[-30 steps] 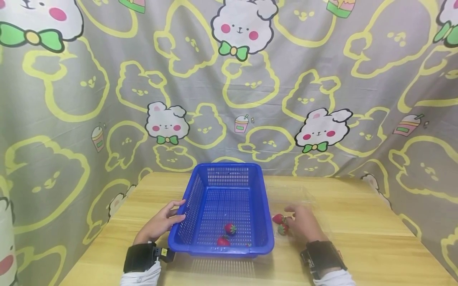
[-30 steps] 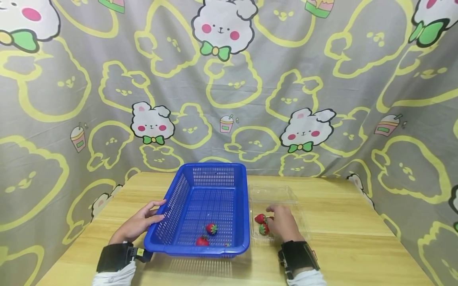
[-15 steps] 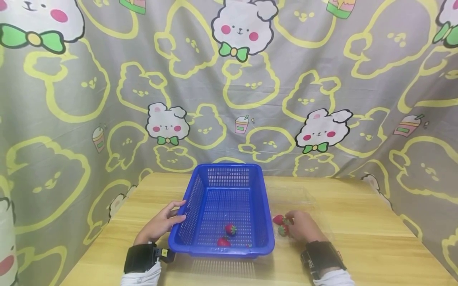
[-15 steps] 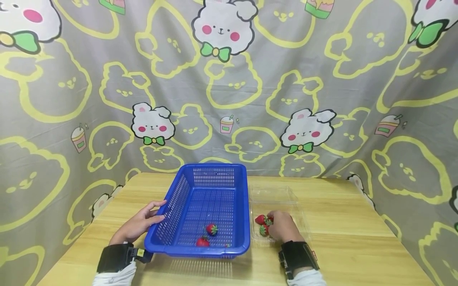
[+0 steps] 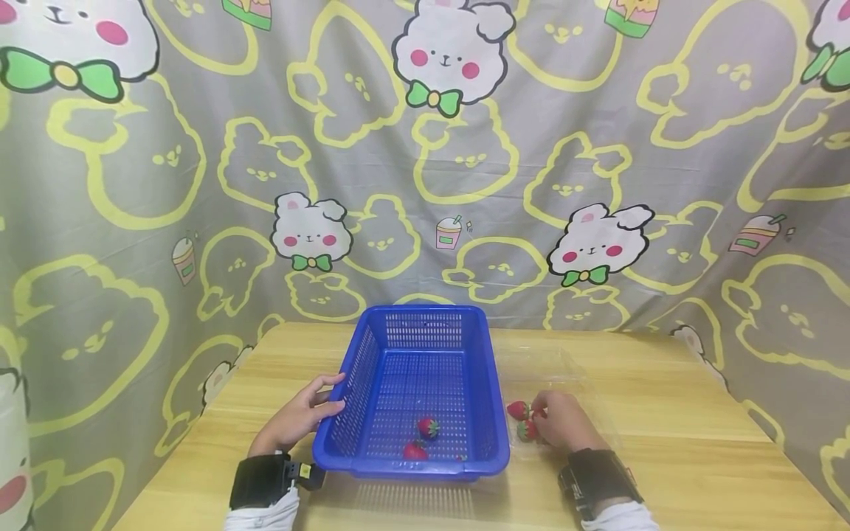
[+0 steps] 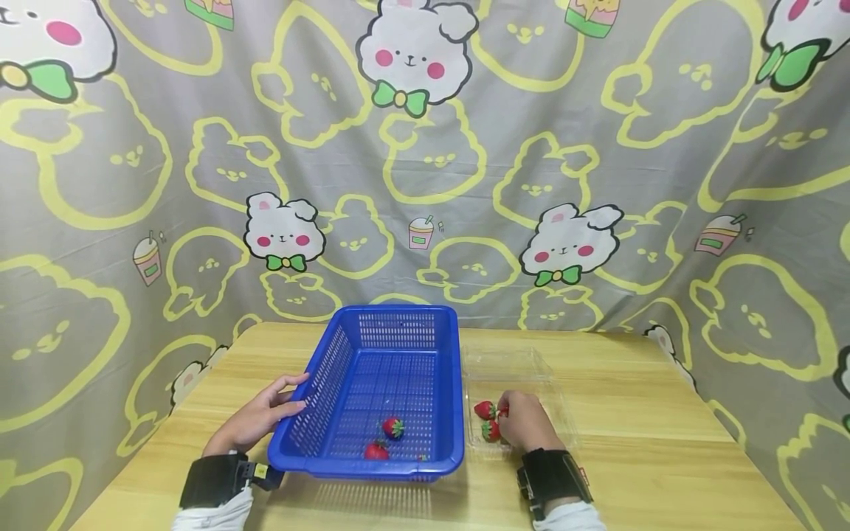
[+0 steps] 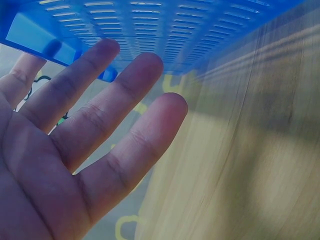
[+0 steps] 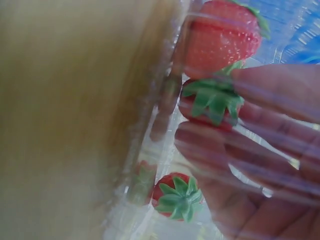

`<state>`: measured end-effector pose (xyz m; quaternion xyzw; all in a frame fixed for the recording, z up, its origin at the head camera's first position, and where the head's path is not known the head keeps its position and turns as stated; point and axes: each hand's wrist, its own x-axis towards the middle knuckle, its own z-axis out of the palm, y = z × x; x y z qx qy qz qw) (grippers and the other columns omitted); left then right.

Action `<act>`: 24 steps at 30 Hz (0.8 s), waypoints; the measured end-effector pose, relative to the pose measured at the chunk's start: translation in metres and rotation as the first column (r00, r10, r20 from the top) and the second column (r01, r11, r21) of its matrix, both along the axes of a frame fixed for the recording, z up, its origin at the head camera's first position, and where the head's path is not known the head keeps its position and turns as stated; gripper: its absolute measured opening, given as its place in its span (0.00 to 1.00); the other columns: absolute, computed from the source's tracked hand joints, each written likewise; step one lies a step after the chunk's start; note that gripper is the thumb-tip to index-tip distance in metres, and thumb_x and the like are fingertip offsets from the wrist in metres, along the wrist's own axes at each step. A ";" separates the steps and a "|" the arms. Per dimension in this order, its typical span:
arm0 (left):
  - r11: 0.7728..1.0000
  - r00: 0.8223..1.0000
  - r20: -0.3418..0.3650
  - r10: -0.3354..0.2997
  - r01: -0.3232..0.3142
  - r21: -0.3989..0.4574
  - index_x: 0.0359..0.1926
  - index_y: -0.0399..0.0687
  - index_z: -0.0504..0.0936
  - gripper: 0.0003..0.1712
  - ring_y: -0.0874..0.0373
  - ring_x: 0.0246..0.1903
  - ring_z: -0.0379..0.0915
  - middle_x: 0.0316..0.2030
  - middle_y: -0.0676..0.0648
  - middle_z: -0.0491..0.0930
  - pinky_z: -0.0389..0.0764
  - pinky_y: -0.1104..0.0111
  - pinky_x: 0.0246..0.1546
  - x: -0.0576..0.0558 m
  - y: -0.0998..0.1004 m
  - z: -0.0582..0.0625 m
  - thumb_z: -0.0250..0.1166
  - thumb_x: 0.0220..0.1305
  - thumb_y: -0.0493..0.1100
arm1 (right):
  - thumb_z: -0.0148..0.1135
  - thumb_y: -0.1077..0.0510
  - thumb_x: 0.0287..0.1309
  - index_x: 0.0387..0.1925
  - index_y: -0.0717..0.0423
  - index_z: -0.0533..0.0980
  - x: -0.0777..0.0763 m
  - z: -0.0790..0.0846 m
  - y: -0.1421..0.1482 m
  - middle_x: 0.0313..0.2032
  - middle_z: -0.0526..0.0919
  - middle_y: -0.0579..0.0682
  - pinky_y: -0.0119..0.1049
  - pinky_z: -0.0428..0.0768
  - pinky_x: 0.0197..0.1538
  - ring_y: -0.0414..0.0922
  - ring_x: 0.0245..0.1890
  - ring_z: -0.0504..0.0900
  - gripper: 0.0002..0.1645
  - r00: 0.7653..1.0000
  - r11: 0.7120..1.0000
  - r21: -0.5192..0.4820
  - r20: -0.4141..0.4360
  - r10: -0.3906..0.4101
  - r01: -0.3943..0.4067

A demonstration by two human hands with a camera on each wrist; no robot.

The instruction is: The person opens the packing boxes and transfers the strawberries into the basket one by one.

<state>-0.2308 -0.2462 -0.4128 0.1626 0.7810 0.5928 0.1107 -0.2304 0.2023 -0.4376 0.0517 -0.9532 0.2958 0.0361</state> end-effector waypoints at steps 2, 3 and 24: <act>1.000 1.000 0.003 0.001 -0.001 0.001 0.70 0.34 0.55 0.35 0.36 0.51 0.75 0.60 0.21 0.64 0.80 0.49 0.46 0.000 0.000 0.000 0.58 0.70 0.42 | 0.63 0.70 0.46 0.28 0.60 0.79 0.000 -0.001 0.000 0.26 0.79 0.50 0.40 0.74 0.29 0.46 0.26 0.75 0.05 1.000 1.000 -0.006 0.003 -0.004 0.004; 1.000 1.000 0.004 0.001 -0.001 0.001 0.70 0.34 0.55 0.35 0.36 0.51 0.75 0.60 0.21 0.64 0.80 0.49 0.46 0.000 0.000 -0.001 0.58 0.70 0.42 | 0.63 0.70 0.46 0.28 0.60 0.78 0.000 -0.001 0.000 0.25 0.78 0.50 0.40 0.74 0.29 0.46 0.26 0.74 0.05 1.000 1.000 -0.008 0.003 -0.006 0.006; 1.000 1.000 0.000 0.014 -0.014 -0.013 0.71 0.34 0.54 0.36 0.35 0.51 0.75 0.60 0.20 0.63 0.80 0.48 0.46 0.000 0.001 -0.001 0.58 0.70 0.43 | 0.64 0.69 0.47 0.27 0.60 0.74 0.001 0.000 0.002 0.21 0.75 0.48 0.37 0.73 0.26 0.44 0.22 0.75 0.06 0.999 0.997 -0.070 0.008 -0.038 0.039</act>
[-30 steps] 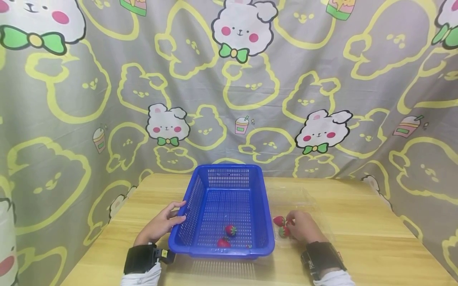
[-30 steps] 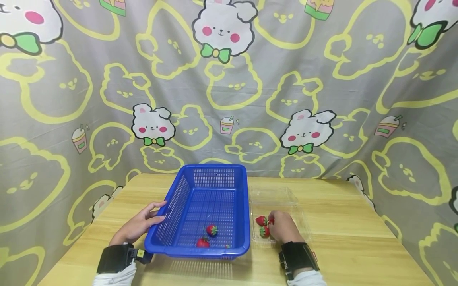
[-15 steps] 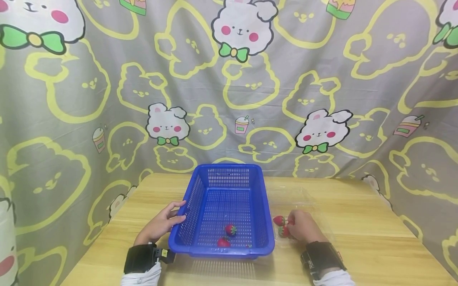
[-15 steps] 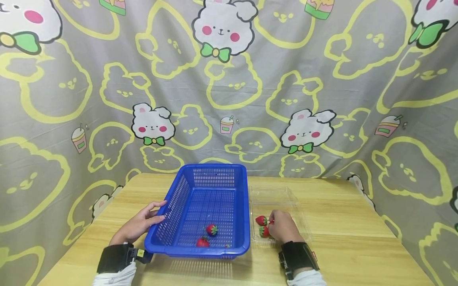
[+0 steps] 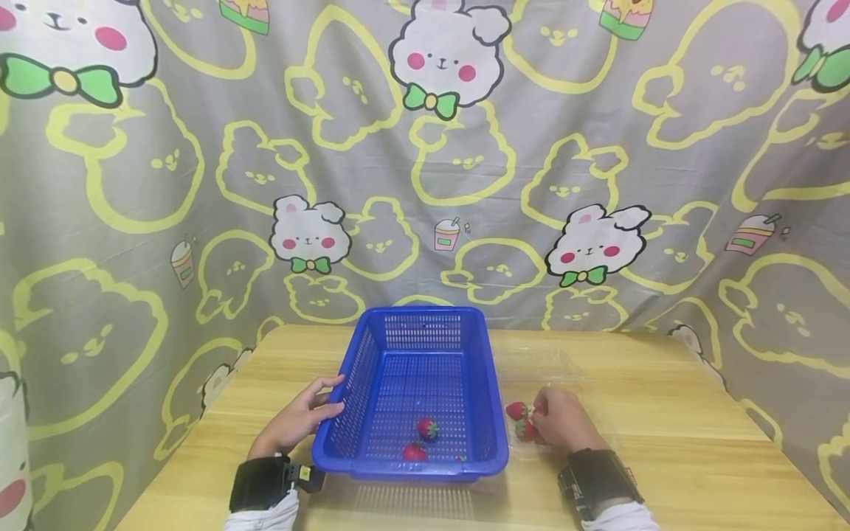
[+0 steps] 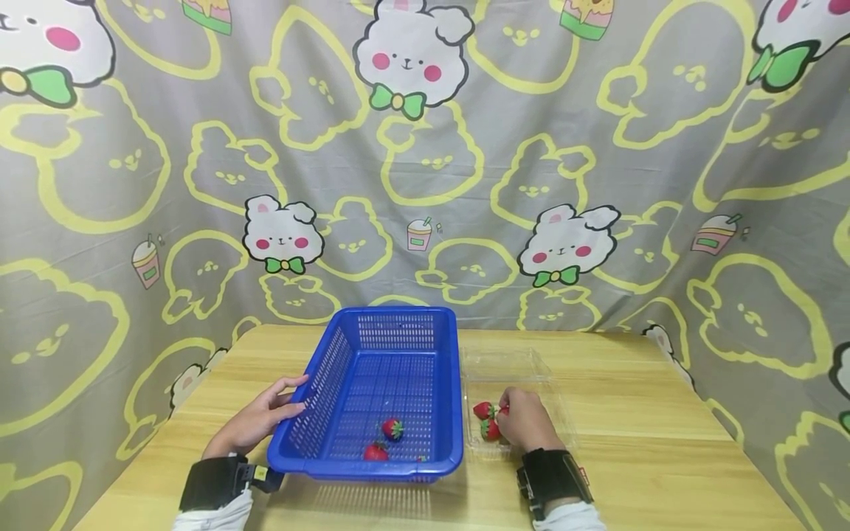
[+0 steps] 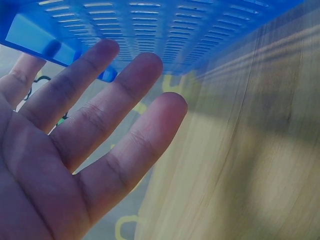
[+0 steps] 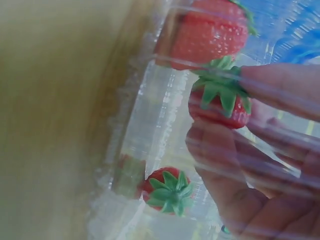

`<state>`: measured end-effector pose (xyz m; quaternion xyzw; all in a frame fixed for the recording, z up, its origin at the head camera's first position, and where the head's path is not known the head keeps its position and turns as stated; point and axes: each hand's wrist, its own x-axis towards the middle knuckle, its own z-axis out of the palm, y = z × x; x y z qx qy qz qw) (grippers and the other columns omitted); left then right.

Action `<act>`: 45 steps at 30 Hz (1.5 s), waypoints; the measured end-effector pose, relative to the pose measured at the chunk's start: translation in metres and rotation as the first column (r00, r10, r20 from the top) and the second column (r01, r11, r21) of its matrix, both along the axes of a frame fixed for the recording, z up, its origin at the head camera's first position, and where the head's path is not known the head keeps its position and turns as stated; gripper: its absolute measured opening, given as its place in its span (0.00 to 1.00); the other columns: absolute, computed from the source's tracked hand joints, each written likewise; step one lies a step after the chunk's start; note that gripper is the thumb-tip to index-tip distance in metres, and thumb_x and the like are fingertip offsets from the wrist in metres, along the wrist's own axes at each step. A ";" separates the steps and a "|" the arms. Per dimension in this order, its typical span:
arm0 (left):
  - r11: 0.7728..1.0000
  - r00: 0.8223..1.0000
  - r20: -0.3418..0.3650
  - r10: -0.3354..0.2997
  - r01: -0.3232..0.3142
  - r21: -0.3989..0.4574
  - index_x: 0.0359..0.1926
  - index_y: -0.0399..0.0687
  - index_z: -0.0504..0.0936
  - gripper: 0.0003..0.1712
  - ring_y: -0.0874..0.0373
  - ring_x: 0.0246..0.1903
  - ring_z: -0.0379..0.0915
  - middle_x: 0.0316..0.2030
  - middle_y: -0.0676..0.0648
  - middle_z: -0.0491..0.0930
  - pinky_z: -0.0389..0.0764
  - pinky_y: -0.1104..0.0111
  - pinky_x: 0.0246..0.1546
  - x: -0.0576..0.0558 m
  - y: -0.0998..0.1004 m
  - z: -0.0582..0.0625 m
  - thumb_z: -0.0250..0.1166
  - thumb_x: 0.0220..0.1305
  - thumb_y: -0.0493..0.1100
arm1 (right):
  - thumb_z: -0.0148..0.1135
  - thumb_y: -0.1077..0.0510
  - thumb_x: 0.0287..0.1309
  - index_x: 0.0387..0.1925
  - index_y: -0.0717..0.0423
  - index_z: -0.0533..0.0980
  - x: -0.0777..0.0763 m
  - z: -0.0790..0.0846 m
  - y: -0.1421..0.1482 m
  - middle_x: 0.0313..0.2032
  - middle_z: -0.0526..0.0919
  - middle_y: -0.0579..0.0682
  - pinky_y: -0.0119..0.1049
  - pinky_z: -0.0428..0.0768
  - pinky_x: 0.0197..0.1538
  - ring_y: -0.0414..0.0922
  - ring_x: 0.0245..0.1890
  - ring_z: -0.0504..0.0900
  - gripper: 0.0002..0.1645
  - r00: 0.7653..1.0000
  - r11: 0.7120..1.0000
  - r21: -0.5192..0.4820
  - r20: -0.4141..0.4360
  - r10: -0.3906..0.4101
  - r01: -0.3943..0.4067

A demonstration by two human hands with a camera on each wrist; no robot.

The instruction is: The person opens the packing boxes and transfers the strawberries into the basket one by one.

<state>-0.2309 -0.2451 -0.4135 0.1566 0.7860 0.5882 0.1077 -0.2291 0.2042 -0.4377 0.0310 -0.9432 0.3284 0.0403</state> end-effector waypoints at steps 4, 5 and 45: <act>1.000 1.000 0.001 0.003 -0.003 -0.002 0.71 0.34 0.54 0.36 0.34 0.51 0.75 0.60 0.20 0.63 0.80 0.47 0.46 0.000 0.000 0.000 0.58 0.70 0.44 | 0.63 0.69 0.48 0.26 0.59 0.73 0.001 0.001 0.000 0.19 0.75 0.48 0.37 0.72 0.24 0.44 0.21 0.74 0.07 1.000 1.000 -0.015 0.006 -0.017 0.017; 1.000 1.000 0.001 0.004 -0.004 -0.002 0.71 0.34 0.54 0.36 0.34 0.51 0.75 0.60 0.20 0.63 0.80 0.47 0.46 0.000 0.000 0.000 0.58 0.70 0.44 | 0.63 0.69 0.48 0.26 0.58 0.73 0.001 0.001 -0.001 0.19 0.75 0.48 0.36 0.72 0.24 0.44 0.21 0.74 0.07 1.000 1.000 -0.018 0.007 -0.017 0.017; 1.000 1.000 -0.003 0.014 -0.014 -0.005 0.71 0.36 0.56 0.35 0.35 0.52 0.74 0.61 0.21 0.64 0.80 0.47 0.47 0.001 0.001 0.002 0.59 0.70 0.43 | 0.65 0.66 0.50 0.30 0.58 0.76 0.006 0.025 -0.003 0.24 0.74 0.48 0.38 0.72 0.31 0.45 0.27 0.72 0.06 0.993 1.000 0.031 -0.120 0.007 -0.004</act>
